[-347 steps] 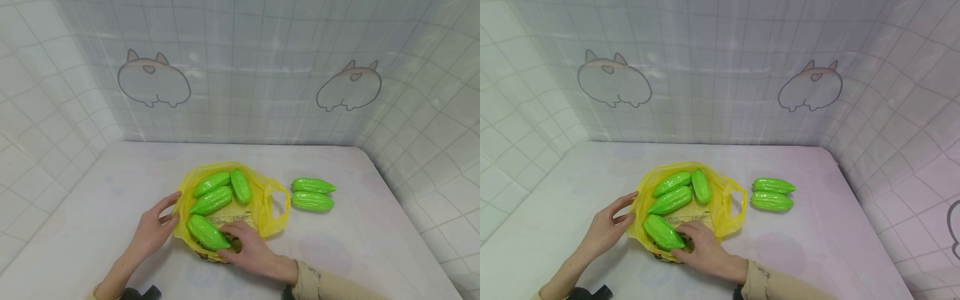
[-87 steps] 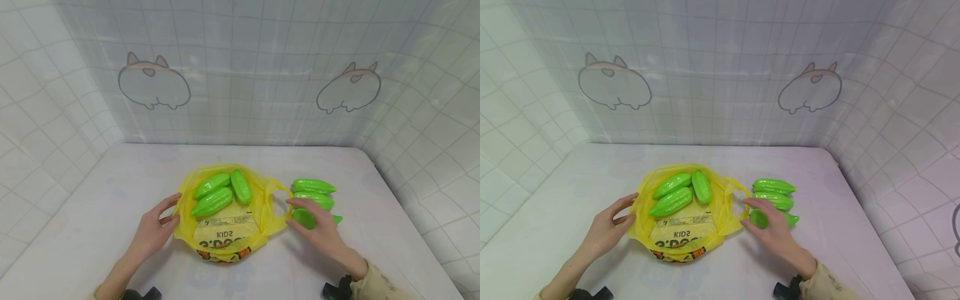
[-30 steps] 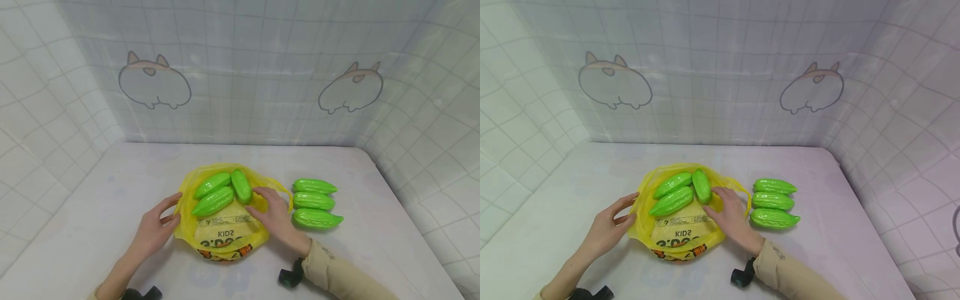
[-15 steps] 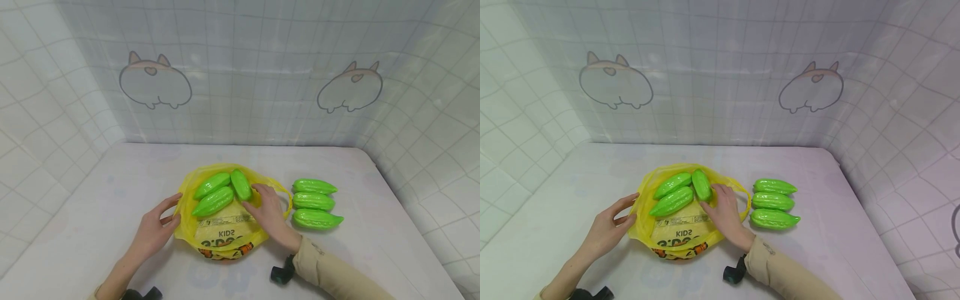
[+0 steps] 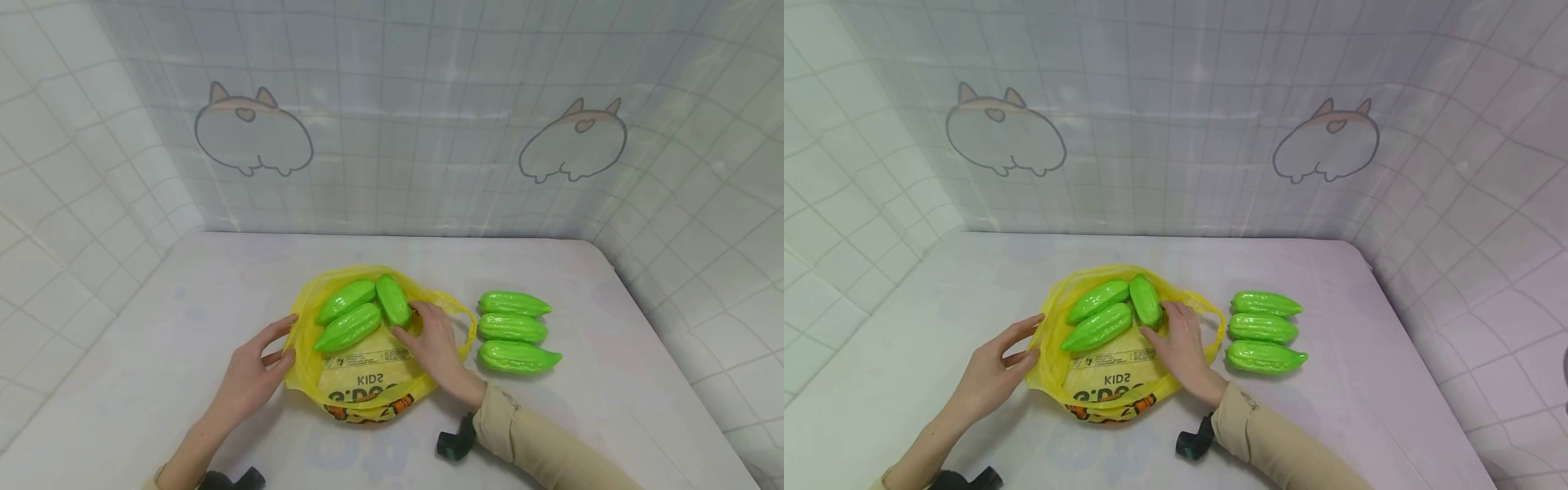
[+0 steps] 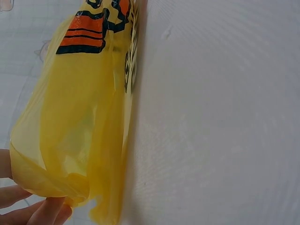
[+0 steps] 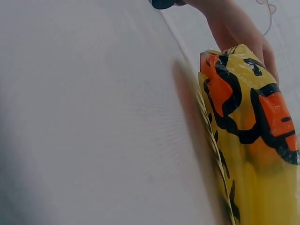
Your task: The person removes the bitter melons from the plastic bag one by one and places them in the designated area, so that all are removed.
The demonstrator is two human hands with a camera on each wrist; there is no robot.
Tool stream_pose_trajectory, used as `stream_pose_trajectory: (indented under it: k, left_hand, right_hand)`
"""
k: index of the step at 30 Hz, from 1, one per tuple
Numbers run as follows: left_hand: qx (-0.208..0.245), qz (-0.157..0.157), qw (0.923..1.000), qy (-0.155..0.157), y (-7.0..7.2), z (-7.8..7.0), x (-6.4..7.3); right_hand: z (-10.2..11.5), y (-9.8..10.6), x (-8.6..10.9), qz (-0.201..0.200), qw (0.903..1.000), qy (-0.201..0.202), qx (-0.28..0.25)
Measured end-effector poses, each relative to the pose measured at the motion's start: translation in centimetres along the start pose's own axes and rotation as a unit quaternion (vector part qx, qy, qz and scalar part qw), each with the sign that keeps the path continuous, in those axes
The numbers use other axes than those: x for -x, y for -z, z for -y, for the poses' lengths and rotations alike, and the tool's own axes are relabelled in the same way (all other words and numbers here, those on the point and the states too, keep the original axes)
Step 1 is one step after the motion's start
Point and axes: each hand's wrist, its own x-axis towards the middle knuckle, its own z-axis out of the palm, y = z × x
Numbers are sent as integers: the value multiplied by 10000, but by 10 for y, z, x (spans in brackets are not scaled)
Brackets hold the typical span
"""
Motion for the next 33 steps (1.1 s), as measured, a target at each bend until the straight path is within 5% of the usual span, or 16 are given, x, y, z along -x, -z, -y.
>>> stream_pose_trajectory:
  k: [33]
  left_hand:
    - [-47,-40,10000,-61,1,-1,-2]
  right_hand:
    - [-4,-4,0,-250,9995,-144,-152]
